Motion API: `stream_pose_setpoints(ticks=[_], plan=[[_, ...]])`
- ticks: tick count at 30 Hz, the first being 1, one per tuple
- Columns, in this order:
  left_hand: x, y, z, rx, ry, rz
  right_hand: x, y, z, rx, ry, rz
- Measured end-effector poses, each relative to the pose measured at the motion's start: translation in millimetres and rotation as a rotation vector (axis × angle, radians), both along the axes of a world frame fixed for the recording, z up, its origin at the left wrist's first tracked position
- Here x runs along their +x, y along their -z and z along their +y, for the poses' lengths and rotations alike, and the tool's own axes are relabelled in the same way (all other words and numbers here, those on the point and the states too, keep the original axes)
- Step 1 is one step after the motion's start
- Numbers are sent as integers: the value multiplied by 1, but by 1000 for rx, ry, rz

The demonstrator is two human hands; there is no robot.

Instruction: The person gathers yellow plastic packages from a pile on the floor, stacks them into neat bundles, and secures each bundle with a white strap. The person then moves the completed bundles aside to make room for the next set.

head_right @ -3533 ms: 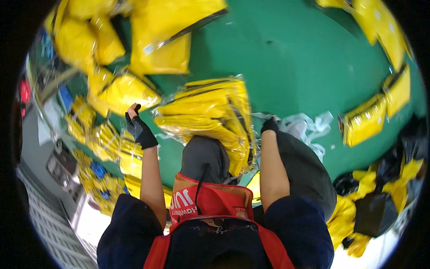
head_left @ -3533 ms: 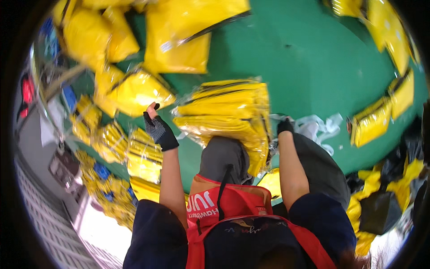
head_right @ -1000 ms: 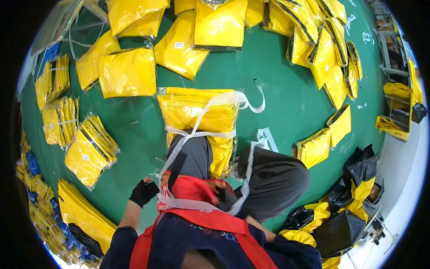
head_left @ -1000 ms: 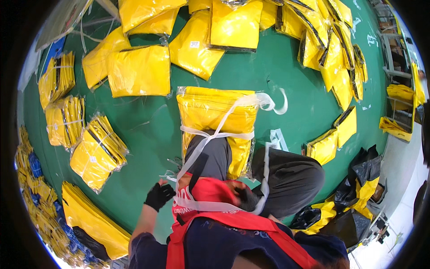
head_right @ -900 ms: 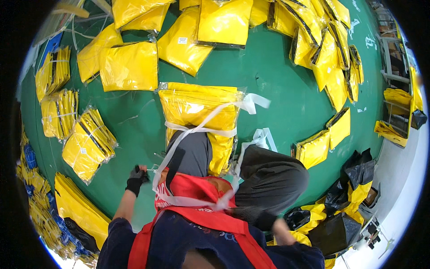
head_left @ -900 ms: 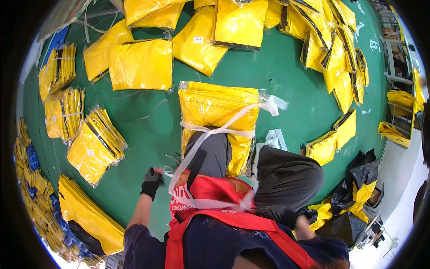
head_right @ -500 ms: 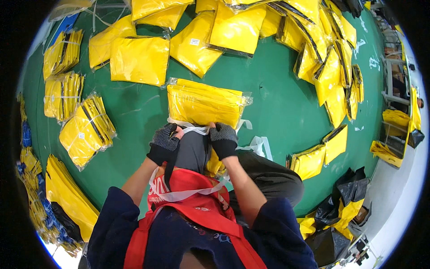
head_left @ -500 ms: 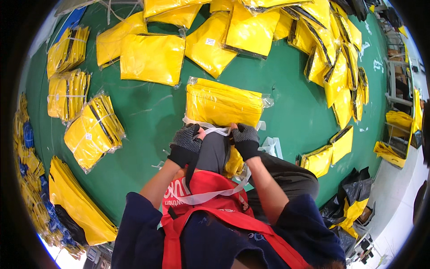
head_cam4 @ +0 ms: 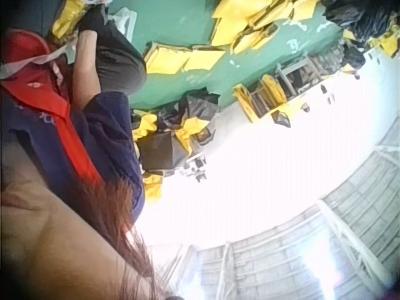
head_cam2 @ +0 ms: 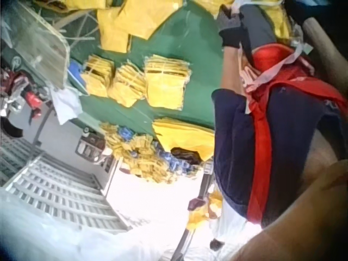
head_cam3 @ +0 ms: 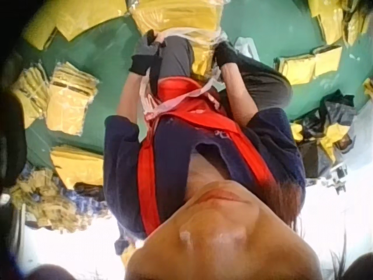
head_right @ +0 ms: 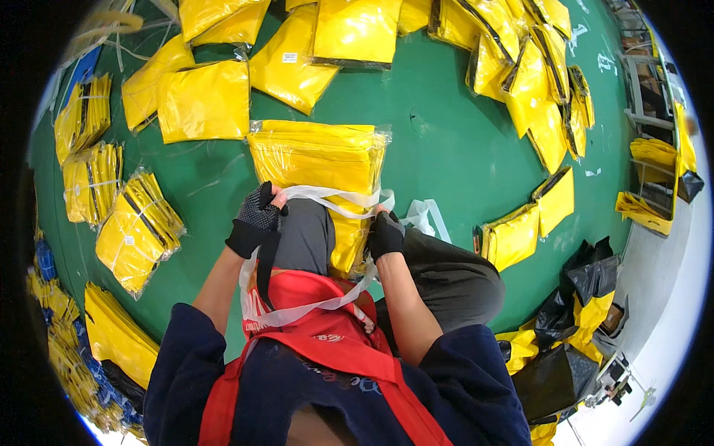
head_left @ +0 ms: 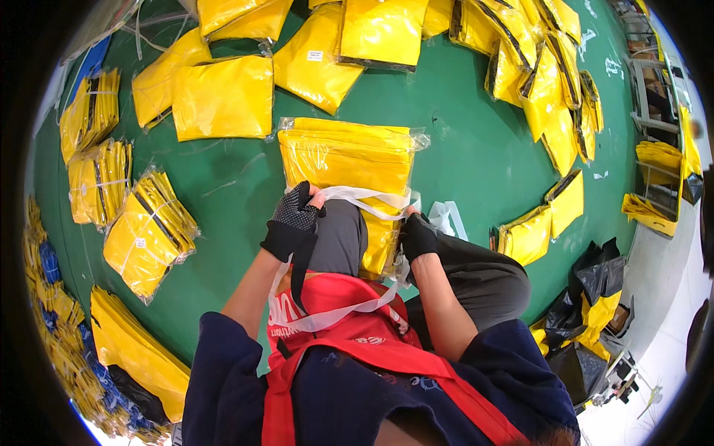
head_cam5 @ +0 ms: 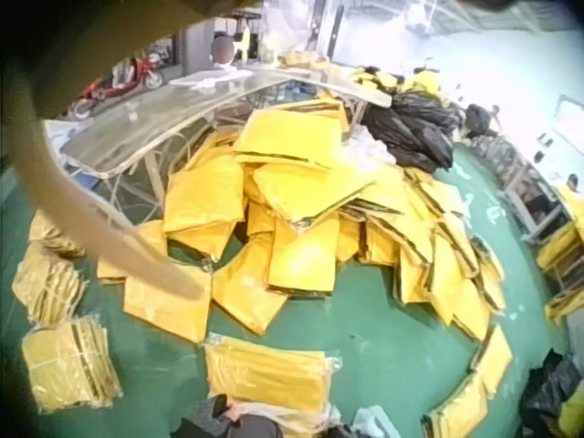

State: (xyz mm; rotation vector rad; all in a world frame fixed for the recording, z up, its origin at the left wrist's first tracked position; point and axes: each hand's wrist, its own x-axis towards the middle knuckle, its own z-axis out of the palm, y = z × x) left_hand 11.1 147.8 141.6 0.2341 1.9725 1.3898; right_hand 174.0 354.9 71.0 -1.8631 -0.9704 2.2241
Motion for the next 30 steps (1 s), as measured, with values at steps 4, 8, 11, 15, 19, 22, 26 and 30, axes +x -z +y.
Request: stream_pose_setpoints(ticks=[4,8,11,15,19,22,26,30], plan=[[-1,-14,6,37,-4,-125,-10,-39,8,-136,256,423],[3,-13,11,37,-1,10,-30,-99,18,-107,224,491],[-2,-21,19,78,-25,34,10,-3,37,-244,27,206],[-9,-22,29,48,51,-32,-6,55,8,-187,51,176],[-6,-37,23,65,39,-22,-9,8,-7,229,171,-142],[-7,-46,30,63,43,-59,-10,-91,-1,342,182,203],[5,-45,0,32,-12,114,-35,-240,3,496,-264,365],[73,-35,-41,-136,-98,58,-131,-233,20,1198,-1022,623]])
